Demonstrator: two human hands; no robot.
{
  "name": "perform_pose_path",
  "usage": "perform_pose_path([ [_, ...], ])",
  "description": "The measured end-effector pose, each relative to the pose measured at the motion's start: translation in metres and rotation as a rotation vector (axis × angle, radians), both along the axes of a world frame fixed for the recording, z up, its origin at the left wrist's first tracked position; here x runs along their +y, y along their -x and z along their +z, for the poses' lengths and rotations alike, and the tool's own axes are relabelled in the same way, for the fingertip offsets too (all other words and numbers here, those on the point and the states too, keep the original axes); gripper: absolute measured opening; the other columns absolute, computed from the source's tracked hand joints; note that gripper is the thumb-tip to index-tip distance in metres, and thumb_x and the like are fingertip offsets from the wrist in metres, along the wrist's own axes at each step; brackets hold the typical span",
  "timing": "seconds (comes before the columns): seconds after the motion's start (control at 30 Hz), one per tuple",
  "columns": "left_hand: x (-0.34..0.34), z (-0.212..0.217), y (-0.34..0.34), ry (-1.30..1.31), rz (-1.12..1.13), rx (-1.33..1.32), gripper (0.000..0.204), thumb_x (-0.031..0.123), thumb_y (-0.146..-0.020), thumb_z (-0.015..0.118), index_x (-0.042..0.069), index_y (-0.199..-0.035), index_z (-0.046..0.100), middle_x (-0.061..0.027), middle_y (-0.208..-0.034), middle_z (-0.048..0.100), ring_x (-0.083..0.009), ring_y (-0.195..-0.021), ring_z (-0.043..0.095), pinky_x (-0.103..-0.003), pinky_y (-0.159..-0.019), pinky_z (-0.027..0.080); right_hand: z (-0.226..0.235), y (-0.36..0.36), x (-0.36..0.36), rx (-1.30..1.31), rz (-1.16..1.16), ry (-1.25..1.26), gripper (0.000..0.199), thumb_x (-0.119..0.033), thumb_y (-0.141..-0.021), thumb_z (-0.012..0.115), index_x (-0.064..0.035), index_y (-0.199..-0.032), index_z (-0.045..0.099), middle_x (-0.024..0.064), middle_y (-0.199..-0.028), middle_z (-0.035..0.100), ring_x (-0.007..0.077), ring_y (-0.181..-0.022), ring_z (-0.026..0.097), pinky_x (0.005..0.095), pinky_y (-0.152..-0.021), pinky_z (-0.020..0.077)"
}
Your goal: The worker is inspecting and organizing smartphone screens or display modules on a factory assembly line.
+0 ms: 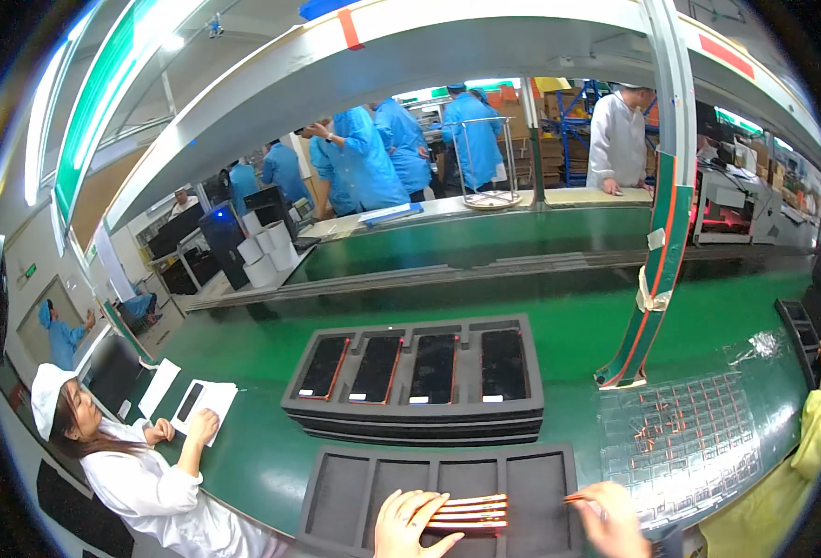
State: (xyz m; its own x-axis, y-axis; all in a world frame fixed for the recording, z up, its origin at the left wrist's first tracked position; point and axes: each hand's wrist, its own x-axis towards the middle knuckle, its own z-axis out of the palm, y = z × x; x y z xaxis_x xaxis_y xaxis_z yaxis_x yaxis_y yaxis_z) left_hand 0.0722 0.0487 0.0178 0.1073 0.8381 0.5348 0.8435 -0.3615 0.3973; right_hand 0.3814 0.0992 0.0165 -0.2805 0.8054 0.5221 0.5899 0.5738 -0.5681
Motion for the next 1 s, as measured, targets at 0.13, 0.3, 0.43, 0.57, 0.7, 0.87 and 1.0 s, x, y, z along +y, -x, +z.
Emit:
perform_pose_path([
  [0.13,0.004,-0.006,-0.008,-0.026,-0.005,0.043,0.047,0.031,-0.081,0.076,0.012,-0.123,0.068,-0.0073,-0.114,0.069,-0.0257,-0.108,0.06,-0.046,-0.104,0.041,0.007,0.071,-0.01,0.186,0.09,0.098,0.008,-0.005,-0.087,0.071,-0.0046,-0.095,0.072,0.0101,-0.092,0.071,0.027,-0.087,0.067,0.0373,-0.079,0.0535],
  [0.3,0.007,-0.012,-0.006,0.05,0.059,-0.143,0.032,0.034,-0.093,0.064,0.028,-0.123,0.072,-0.0021,-0.097,0.072,-0.0184,-0.098,0.064,-0.042,-0.099,0.039,0.004,0.128,-0.002,0.356,0.14,0.196,0.014,-0.007,-0.083,0.075,-0.0068,-0.097,0.076,0.0078,-0.097,0.069,0.0243,-0.09,0.064,0.0353,-0.077,0.0528],
  [0.43,0.009,-0.026,-0.004,-0.041,0.094,-0.248,0.023,0.028,-0.086,0.073,0.018,-0.106,0.078,-0.0036,-0.096,0.072,-0.0212,-0.095,0.065,-0.042,-0.095,0.043,-0.002,0.135,0.001,0.312,0.124,0.173,0.016,-0.013,-0.081,0.078,-0.0144,-0.097,0.08,0.0017,-0.095,0.068,0.0195,-0.088,0.06,0.0333,-0.078,0.0472],
  [0.57,0.014,-0.03,-0.008,-0.059,0.145,-0.322,0.017,0.023,-0.08,0.079,0.015,-0.095,0.079,-0.0033,-0.09,0.074,-0.0209,-0.089,0.067,-0.041,-0.092,0.043,-0.009,0.134,0.003,0.314,0.128,0.165,0.022,-0.015,-0.078,0.081,-0.0192,-0.1,0.081,-0.0027,-0.093,0.069,0.017,-0.091,0.058,0.0331,-0.08,0.0438],
  [0.7,0.014,-0.029,-0.007,-0.073,0.124,-0.334,0.016,0.023,-0.079,0.08,0.015,-0.094,0.079,-0.0027,-0.089,0.074,-0.0203,-0.09,0.068,-0.04,-0.092,0.043,-0.012,0.136,0.005,0.331,0.184,0.133,0.025,-0.015,-0.077,0.082,-0.0161,-0.102,0.081,-0.0016,-0.089,0.073,0.0163,-0.083,0.06,0.032,-0.08,0.0442],
  [0.87,0.012,-0.029,-0.008,-0.074,0.085,-0.387,0.013,0.019,-0.079,0.081,0.015,-0.091,0.079,-0.002,-0.089,0.075,-0.0191,-0.092,0.068,-0.04,-0.092,0.043,-0.008,0.136,0.0,0.414,0.157,0.222,0.023,-0.013,-0.077,0.082,-0.0121,-0.1,0.08,0.0025,-0.087,0.076,0.0166,-0.082,0.065,0.0311,-0.081,0.0459],
  [1.0,0.012,-0.03,-0.007,-0.085,0.071,-0.349,0.012,0.018,-0.079,0.081,0.014,-0.09,0.079,-0.0021,-0.088,0.075,-0.0189,-0.091,0.068,-0.039,-0.092,0.043,-0.009,0.137,-0.004,0.389,0.076,0.146,0.015,-0.01,-0.08,0.08,-0.0089,-0.095,0.079,0.0054,-0.089,0.076,0.0184,-0.086,0.068,0.0311,-0.078,0.0484],
])
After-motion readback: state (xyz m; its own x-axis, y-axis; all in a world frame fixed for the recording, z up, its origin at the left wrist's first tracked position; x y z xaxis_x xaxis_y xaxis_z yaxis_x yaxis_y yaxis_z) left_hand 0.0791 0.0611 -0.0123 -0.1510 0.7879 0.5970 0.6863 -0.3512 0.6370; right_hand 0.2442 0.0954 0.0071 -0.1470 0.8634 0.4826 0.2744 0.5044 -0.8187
